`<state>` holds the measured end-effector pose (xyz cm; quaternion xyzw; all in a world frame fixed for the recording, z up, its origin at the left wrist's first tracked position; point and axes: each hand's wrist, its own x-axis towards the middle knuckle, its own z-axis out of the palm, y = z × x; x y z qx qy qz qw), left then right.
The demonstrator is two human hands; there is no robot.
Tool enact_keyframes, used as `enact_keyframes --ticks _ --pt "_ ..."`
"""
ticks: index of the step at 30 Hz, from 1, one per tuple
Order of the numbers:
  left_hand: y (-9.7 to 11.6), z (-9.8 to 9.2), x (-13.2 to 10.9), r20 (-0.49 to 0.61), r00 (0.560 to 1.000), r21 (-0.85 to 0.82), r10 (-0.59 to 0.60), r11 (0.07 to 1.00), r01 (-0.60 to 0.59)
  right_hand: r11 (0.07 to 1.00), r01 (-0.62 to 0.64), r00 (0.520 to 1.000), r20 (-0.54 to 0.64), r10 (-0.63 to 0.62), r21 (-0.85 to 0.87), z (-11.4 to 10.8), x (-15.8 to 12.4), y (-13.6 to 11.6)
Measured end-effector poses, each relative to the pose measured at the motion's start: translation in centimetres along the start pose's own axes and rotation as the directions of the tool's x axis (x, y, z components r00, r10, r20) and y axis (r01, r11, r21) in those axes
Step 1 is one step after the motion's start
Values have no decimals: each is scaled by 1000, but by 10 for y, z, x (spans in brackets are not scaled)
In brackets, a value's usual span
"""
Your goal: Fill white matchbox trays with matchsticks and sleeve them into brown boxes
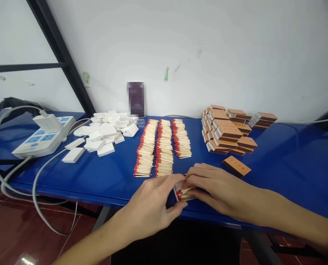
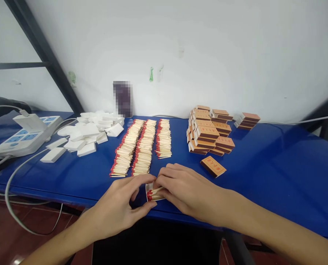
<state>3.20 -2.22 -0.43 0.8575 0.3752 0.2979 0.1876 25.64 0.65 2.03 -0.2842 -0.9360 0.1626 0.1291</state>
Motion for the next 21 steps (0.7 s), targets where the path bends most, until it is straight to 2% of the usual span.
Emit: enact_keyframes --ticks 7,12,17,21 --pt "-1 1 0 -11 1000 -13 10 1000 -10 999 -5 999 -48 7 48 -2 -1 -2" --pt "-1 1 3 29 998 -82 48 996 -45 994 -31 999 -40 36 108 -11 -2 -2" --pt "0 -2 3 82 995 -56 53 997 -49 996 -22 997 -65 28 87 -9 -2 0" --pt "0 -3 3 105 993 -47 52 998 -48 992 -57 995 -73 66 115 -8 -3 -1"
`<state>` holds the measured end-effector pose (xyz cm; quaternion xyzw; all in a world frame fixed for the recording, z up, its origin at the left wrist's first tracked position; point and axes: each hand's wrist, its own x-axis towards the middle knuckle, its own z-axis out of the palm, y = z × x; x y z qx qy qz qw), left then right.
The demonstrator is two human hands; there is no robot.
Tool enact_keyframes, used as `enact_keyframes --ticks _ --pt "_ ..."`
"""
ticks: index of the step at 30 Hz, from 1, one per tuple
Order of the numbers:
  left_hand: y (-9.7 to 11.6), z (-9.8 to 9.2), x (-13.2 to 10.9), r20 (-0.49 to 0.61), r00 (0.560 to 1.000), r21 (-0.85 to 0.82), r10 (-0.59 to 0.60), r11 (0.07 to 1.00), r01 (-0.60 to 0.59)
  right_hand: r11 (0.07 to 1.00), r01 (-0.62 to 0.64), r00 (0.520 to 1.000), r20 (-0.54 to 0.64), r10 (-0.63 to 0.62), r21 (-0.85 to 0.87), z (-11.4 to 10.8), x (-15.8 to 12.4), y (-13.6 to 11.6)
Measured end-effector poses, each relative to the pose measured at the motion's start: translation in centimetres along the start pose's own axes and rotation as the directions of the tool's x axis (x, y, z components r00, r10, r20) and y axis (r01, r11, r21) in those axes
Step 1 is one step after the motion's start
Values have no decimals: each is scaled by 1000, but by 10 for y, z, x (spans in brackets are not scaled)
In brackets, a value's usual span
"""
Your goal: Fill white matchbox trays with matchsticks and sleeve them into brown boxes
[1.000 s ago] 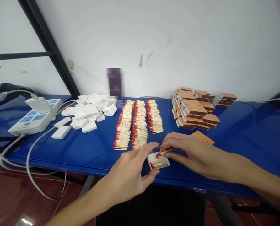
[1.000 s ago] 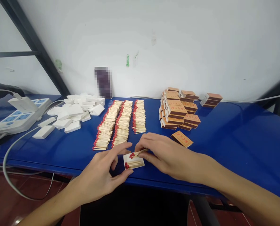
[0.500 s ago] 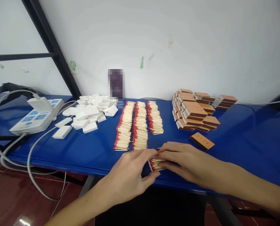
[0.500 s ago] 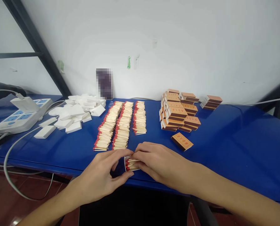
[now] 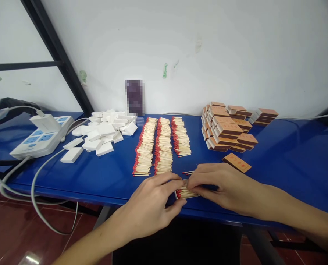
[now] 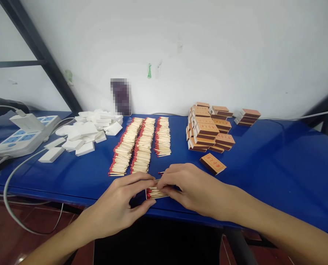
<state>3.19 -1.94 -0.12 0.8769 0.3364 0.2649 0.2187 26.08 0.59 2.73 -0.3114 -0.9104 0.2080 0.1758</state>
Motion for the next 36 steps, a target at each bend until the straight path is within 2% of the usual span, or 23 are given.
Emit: enact_keyframes --ticks 8,14,18,22,26,28,33,36 --pt "-1 -1 -3 36 999 16 19 1000 -19 997 22 1000 -1 -22 77 -5 0 1" --pt "0 -1 -2 37 999 35 1 999 -3 995 -9 999 35 6 97 -5 2 3" --pt "0 -2 -2 78 997 76 20 997 -26 998 -9 998 -57 12 67 -4 2 3" --pt "-2 -1 -2 74 996 128 43 990 -52 987 -127 985 -134 113 -97 -8 0 10" --pt "-2 2 -2 3 1000 94 26 995 -26 962 -217 975 -76 207 -167 -11 -4 22" --pt "-2 1 -4 13 1000 99 25 995 -26 956 -234 972 -31 232 -179 -12 -4 24" --pt "-1 -3 -6 90 991 152 98 982 -111 943 -271 954 74 289 -191 -12 -1 21" --pt "-3 -1 -5 56 996 116 75 990 -81 941 -285 950 76 302 -181 -12 0 21"
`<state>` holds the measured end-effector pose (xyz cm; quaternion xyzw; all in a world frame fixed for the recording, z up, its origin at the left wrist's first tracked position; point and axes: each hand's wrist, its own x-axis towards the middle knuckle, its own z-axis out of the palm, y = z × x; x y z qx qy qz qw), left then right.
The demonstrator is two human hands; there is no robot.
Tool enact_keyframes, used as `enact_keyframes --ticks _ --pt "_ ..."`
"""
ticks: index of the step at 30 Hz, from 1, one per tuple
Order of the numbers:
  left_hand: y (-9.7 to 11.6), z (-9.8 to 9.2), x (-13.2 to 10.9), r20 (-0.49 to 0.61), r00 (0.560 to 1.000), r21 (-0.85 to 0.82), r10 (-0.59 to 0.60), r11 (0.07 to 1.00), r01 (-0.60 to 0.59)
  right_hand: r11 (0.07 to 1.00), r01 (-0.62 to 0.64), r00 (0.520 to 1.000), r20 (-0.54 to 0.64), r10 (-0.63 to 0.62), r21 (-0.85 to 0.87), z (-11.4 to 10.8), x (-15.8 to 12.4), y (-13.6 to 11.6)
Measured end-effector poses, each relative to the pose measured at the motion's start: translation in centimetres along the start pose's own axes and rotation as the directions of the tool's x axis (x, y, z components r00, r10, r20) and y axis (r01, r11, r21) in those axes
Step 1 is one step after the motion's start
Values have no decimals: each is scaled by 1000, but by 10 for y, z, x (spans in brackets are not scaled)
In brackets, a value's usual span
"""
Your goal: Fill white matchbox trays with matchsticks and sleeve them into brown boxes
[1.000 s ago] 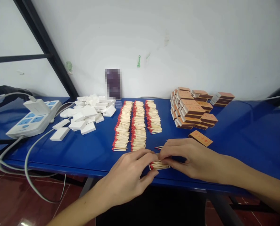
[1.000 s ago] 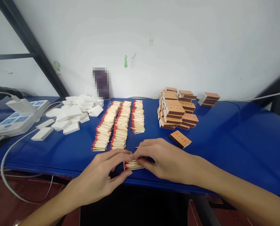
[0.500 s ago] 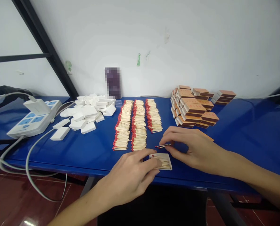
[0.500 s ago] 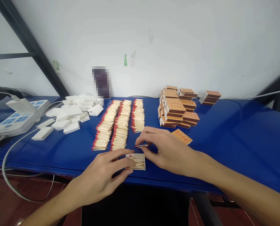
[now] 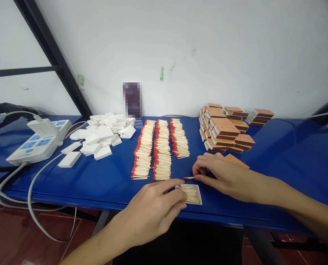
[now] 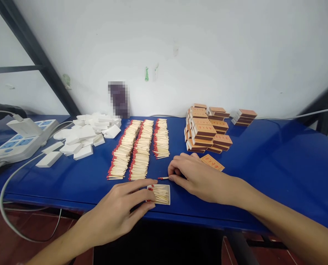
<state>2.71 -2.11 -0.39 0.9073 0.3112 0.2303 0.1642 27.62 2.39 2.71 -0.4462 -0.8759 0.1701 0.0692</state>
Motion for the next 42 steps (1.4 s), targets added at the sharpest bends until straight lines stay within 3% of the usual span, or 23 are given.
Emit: enact_keyframes --ticks 6,11,18,22,30,35,39,42 --pt "0 5 1 -69 994 -80 -81 994 75 998 -21 996 -84 16 -56 1 -1 1" --pt "-1 7 1 -122 990 -66 -70 996 62 999 38 999 -37 -38 -9 1 -1 -5" --pt "-1 5 1 -94 994 -13 -56 998 55 995 84 996 -37 -82 47 5 2 -4" --pt "-2 4 1 -71 995 -54 -65 997 61 999 50 996 -70 -48 19 4 2 -2" --pt "-1 8 2 -103 990 -43 -95 995 91 995 98 994 -52 -98 -10 8 0 -2" --pt "0 7 3 -120 988 -62 -93 994 86 994 111 989 -103 -110 5 2 -3 -4" --pt "0 5 4 -101 988 -96 -113 990 104 982 162 987 -31 -160 100 -5 -7 -15" --pt "1 3 6 -65 990 -141 -122 984 112 968 239 971 12 -241 76 -1 -7 -24"
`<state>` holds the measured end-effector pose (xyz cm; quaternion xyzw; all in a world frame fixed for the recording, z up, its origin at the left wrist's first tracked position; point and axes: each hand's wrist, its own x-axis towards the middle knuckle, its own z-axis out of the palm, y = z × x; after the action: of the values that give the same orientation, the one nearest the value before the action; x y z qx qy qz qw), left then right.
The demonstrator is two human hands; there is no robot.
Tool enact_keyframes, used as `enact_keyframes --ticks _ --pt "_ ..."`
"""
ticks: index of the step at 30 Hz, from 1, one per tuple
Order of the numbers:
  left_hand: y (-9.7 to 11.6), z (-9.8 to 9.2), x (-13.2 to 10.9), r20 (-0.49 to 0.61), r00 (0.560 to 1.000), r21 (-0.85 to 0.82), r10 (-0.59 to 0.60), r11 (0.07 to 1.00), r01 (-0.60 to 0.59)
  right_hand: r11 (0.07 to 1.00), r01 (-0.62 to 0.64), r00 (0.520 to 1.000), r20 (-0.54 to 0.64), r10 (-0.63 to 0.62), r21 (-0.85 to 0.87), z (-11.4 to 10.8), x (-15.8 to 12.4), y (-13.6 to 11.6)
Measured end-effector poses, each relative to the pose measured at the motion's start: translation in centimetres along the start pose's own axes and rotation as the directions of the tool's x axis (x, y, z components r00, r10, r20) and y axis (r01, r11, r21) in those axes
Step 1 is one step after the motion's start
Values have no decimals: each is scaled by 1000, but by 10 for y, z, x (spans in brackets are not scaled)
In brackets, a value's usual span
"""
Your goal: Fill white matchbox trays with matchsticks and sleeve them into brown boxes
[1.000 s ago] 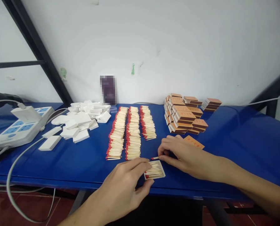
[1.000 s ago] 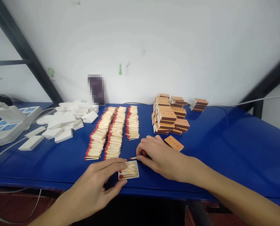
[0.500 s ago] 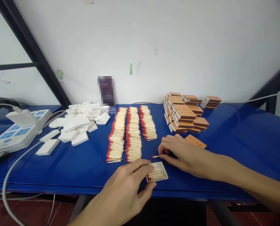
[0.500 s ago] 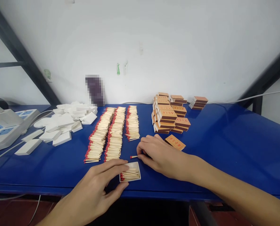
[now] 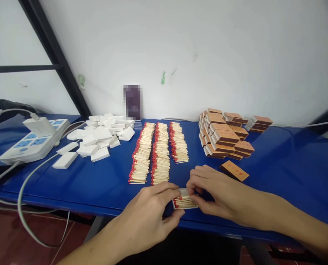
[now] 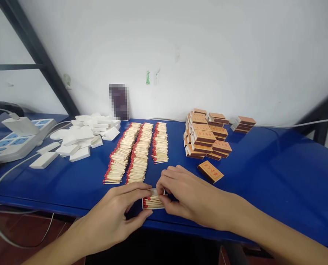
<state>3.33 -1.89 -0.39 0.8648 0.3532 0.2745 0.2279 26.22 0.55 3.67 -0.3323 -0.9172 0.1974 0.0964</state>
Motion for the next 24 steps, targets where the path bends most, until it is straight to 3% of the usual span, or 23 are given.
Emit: enact_keyframes --ticks 6,14,17,24 --pt "3 -2 1 16 1000 -29 -26 999 26 998 21 996 -82 -26 -61 17 5 0" --pt "0 1 -1 -1 1000 -31 -17 999 17 1000 -8 994 -109 10 18 11 0 2" --pt "2 -1 -2 7 1000 -32 -25 999 25 998 42 996 -84 -38 43 9 -2 4" --pt "7 -7 -1 26 998 -76 -49 996 51 998 0 1000 -29 2 57 8 -1 6"
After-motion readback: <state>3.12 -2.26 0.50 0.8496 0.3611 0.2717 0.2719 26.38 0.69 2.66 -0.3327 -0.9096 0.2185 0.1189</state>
